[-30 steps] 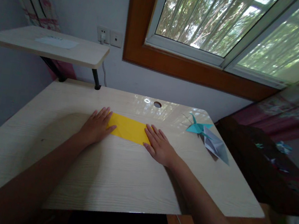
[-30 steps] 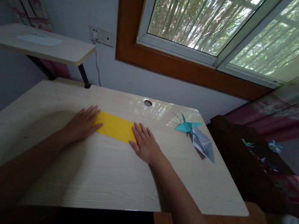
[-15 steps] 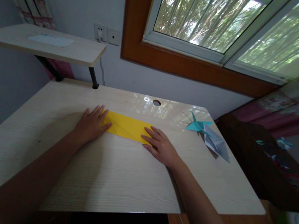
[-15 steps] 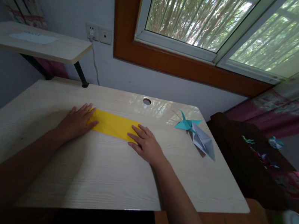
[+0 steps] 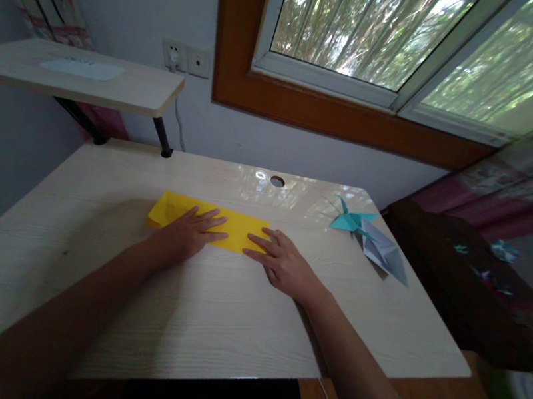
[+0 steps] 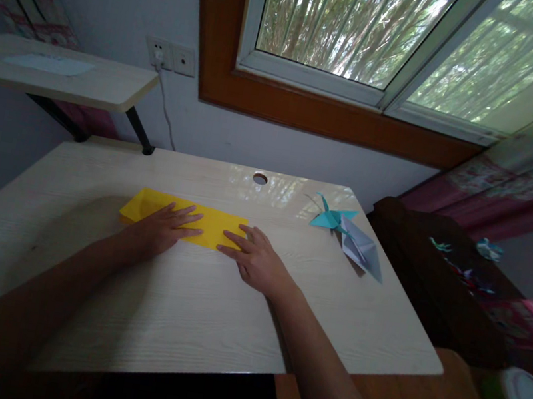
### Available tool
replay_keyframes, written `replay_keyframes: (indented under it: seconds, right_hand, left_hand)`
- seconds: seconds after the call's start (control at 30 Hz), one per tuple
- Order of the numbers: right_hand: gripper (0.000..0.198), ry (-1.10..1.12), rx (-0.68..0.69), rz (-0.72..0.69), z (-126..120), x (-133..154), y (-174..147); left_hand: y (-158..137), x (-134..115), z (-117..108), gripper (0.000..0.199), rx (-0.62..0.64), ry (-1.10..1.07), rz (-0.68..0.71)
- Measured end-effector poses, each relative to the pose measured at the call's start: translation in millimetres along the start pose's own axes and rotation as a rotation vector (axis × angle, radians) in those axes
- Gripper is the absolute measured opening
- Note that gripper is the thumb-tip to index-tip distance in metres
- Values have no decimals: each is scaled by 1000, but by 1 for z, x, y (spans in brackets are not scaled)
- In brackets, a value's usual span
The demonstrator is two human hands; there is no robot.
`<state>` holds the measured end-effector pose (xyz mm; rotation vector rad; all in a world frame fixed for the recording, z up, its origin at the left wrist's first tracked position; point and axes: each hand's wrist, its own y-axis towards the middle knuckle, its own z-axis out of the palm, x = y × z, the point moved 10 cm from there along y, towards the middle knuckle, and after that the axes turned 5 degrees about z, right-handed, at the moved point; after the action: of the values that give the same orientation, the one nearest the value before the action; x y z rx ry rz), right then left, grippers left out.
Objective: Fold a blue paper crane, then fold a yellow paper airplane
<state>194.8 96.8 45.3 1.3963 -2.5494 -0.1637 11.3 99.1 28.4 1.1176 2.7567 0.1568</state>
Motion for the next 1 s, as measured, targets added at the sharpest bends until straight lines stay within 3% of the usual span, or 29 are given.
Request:
replay_keyframes:
  seconds: [0.27, 0.5, 0.77, 1.0]
  right_hand:
    - [71, 10, 23, -9, 0, 1, -3]
    - [59, 45, -15, -31, -2, 3, -5]
    - [39, 178, -173, -11, -17, 0, -8]
    - [29, 214, -227, 0, -21, -3, -7]
  left_hand:
    - [-5, 13, 1, 41, 24, -106, 3]
    - [-5, 20, 7, 39, 20, -126, -1]
    - [-9, 19, 0, 32, -25, -167, 30]
    - [-12, 21, -8, 27, -134, -258, 67]
